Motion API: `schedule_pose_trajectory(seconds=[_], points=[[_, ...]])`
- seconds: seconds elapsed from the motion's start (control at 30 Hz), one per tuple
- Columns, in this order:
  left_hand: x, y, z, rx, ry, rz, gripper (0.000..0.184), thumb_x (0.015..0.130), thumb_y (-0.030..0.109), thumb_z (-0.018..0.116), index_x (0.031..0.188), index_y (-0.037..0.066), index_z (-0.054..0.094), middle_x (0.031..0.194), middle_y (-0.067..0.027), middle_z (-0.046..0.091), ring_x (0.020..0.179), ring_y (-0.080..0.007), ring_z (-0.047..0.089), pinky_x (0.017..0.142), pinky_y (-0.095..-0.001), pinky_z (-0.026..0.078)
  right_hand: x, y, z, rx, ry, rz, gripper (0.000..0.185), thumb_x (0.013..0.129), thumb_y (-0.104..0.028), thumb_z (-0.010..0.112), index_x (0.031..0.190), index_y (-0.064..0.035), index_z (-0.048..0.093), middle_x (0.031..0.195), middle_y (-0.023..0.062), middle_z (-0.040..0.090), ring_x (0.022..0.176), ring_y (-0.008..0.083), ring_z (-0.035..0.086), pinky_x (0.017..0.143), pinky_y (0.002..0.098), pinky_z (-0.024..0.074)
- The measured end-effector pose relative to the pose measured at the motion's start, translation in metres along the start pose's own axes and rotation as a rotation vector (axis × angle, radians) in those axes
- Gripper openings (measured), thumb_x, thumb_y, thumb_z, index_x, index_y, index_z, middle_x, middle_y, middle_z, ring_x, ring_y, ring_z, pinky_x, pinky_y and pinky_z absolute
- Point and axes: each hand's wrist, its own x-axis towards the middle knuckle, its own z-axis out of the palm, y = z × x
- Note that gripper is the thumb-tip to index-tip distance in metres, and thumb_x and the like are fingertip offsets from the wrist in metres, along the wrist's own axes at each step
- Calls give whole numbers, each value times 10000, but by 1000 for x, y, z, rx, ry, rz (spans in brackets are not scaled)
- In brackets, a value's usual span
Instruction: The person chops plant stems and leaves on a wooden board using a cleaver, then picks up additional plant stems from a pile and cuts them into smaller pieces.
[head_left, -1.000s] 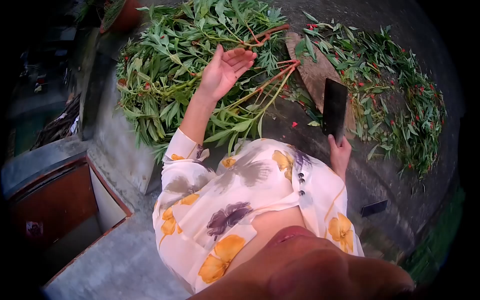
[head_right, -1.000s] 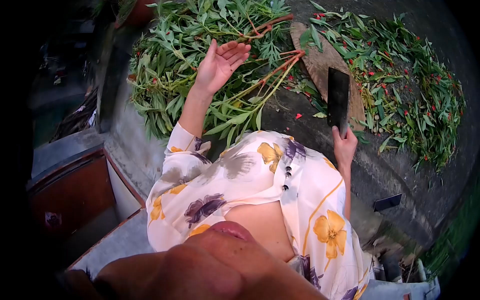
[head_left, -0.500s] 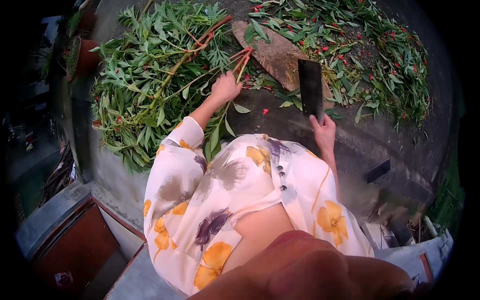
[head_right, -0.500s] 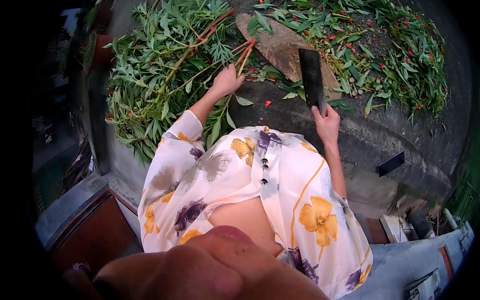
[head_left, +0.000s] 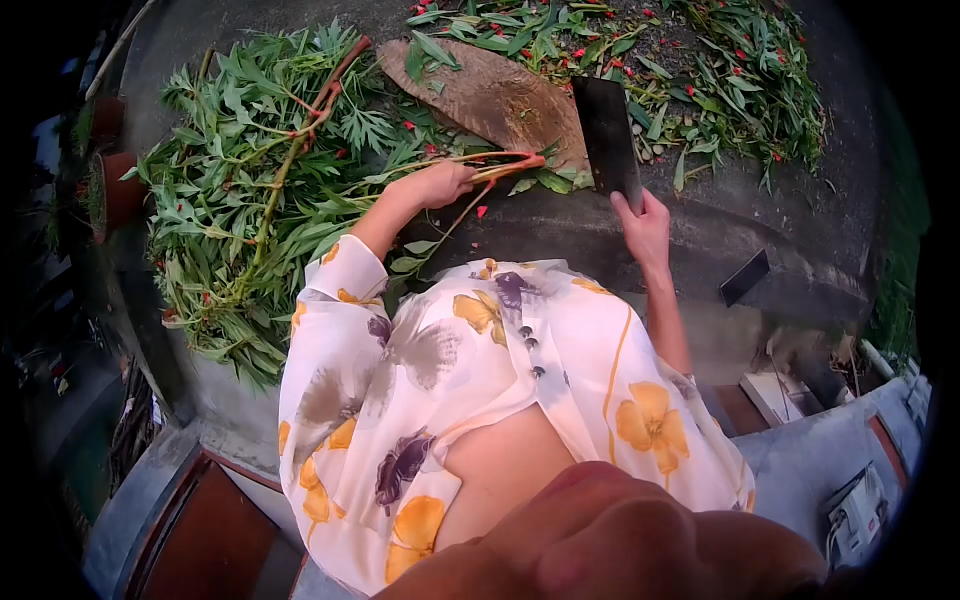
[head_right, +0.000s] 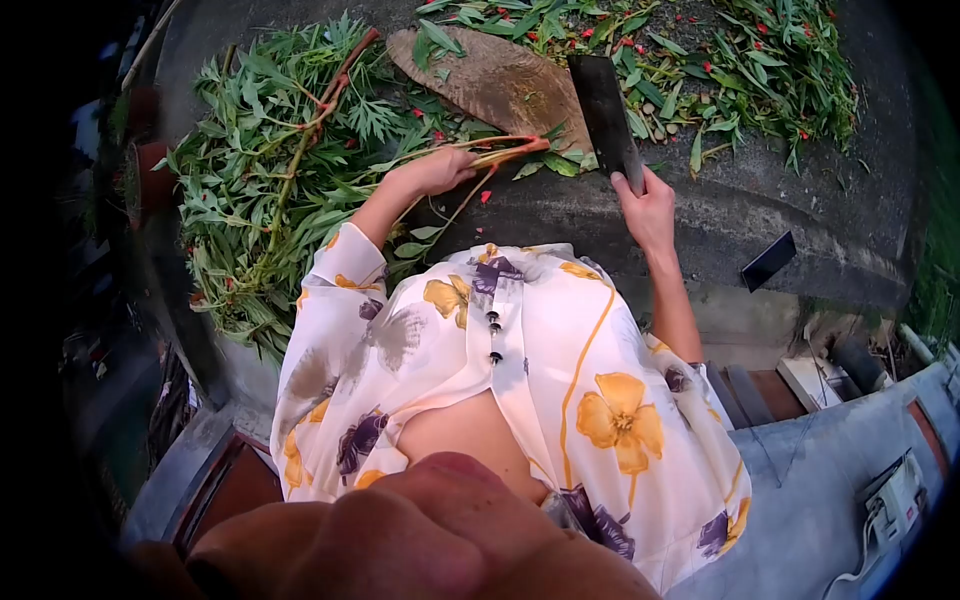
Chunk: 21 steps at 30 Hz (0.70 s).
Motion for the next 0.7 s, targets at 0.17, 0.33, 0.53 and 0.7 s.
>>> schedule_pose_trajectory(seconds=[0.17, 0.33, 0.53, 0.7], points=[[14, 10, -26, 149, 27, 25, 284, 977, 172, 590, 1211, 22, 650, 1013, -256, 696, 950, -443, 666, 856, -494, 527, 23, -11, -26, -253, -155, -177, 267, 897, -212, 709, 818, -13, 550, 590, 182, 513, 513, 338, 471, 555, 437, 439], [44, -19, -6, 95, 64, -4, 271, 991, 201, 584, 1194, 33, 648, 991, -247, 704, 921, -447, 671, 812, -498, 534, 56, -8, -30, -623, -343, -371, 127, 838, -169, 673, 918, -82, 626, 726, 220, 647, 724, 442, 662, 662, 539, 517], [25, 4, -4, 292, 179, -173, 249, 996, 303, 601, 1036, 60, 639, 918, -175, 712, 884, -407, 690, 728, -510, 541, 86, -23, -45, -794, -543, -383, 299, 849, -133, 638, 1141, -167, 693, 791, 205, 688, 769, 423, 677, 714, 518, 551], [19, 5, 15, 219, 447, -157, 188, 976, 266, 604, 992, 79, 619, 888, -138, 675, 842, -378, 685, 692, -509, 533, 106, -28, -55, -876, -565, -439, 211, 840, -113, 635, 1048, -129, 662, 760, 199, 677, 756, 415, 678, 692, 520, 544]])
